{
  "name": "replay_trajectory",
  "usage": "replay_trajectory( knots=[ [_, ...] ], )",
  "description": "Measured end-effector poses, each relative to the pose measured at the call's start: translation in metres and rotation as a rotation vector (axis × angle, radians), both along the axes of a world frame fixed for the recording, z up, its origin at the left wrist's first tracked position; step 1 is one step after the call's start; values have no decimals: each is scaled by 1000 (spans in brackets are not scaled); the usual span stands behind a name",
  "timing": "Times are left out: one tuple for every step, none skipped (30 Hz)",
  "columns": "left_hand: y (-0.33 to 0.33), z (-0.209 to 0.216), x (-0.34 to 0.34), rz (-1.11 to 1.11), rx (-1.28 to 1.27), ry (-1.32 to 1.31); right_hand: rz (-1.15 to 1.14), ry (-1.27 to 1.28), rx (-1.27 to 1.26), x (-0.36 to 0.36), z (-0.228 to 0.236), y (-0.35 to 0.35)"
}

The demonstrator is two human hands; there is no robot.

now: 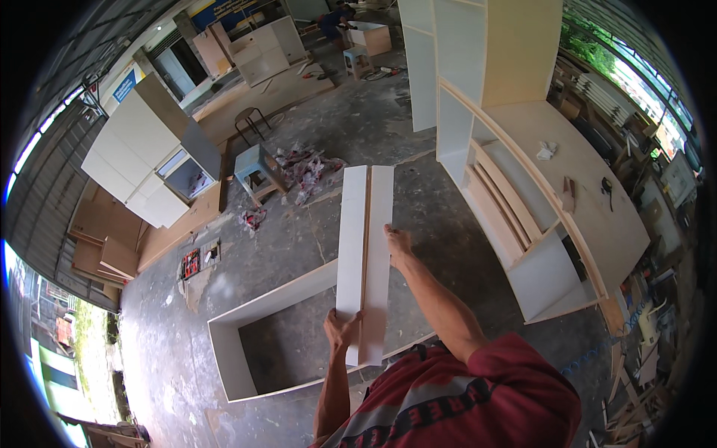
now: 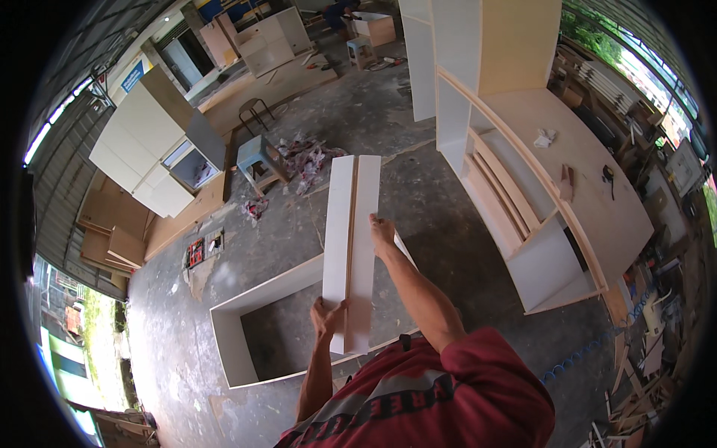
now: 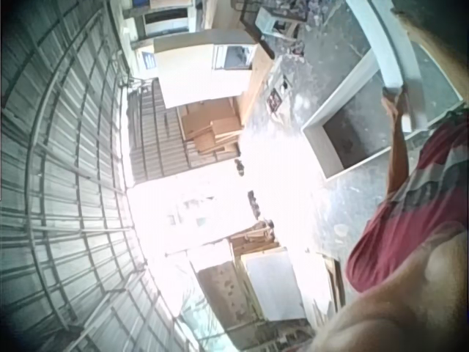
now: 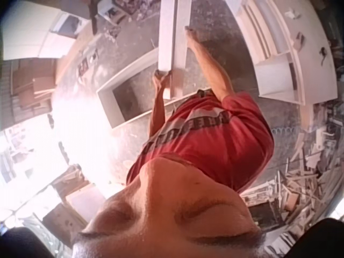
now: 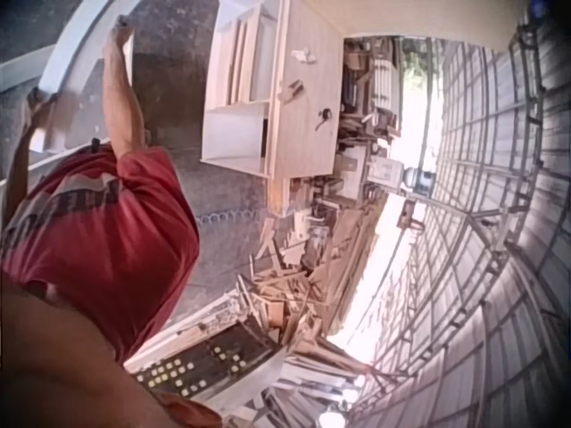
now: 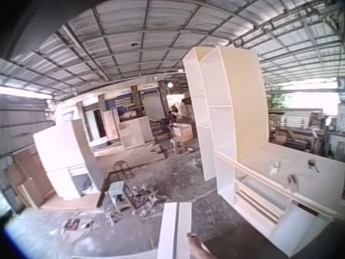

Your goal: The person moves wooden planks from a workbench into a rectangular cabinet frame and aligns them against the bottom and sides.

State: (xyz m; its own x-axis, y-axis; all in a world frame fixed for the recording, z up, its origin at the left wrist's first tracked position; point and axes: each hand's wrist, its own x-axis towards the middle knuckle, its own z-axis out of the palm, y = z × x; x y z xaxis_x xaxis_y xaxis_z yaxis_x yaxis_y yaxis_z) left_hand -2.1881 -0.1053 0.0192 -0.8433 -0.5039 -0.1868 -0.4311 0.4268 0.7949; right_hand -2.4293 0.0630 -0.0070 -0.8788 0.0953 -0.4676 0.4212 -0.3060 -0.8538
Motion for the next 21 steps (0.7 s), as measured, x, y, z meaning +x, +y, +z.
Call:
replay_trajectory(
  knots=[
    [-6, -4, 1, 22, 11, 6, 0, 1, 5, 0, -2, -7],
    [-3, 0, 1, 46, -5, -14, -32, 6, -1, -2, -9, -6],
    [0, 4, 2, 68, -22, -35, -66, 11, -6, -2, -16, -4],
    [3, 6, 1, 89, -37, -57, -101, 16, -9, -2, -24, 0],
    [-4, 4, 4, 137, -30, -17, -131, -7, 4, -1, -25, -6],
    [-14, 1, 9, 183, -20, 22, -161, -31, 21, 1, -25, -10],
    [-24, -4, 11, 227, -9, 60, -194, -55, 40, 2, -26, -11],
    [-21, -3, 10, 259, -15, 112, -253, -72, 47, 1, -33, 3],
    [-11, 3, 6, 280, -30, 184, -320, -85, 59, -4, -41, 23],
    [-7, -3, 0, 289, 48, 231, -392, -95, 73, -9, -49, 47],
    [-32, -6, 12, 343, 74, 266, -361, -152, 126, 8, -38, 29],
    [-67, -6, 37, 420, 53, 296, -297, -218, 167, 39, -10, -4],
    [-84, -4, 51, 468, 63, 339, -266, -264, 228, 54, 12, -13],
    [-83, -5, 50, 496, 156, 389, -225, -260, 312, 52, 8, 0],
    [-78, -5, 51, 504, 250, 428, -185, -263, 402, 53, -6, 16],
    [-78, -10, 53, 528, 295, 412, -139, -267, 490, 53, -19, 27],
    [-84, -9, 63, 561, 327, 403, -131, -247, 462, 58, -24, 26],
    [-84, -16, 72, 588, 362, 432, -121, -237, 441, 65, -38, 27],
    [-86, -21, 82, 624, 379, 409, -109, -225, 418, 72, -52, 26],
    [-80, -25, 90, 640, 397, 388, -171, -184, 302, 81, -75, 29],
    [-73, -27, 97, 658, 415, 368, -186, -171, 248, 91, -100, 35]
  ],
)
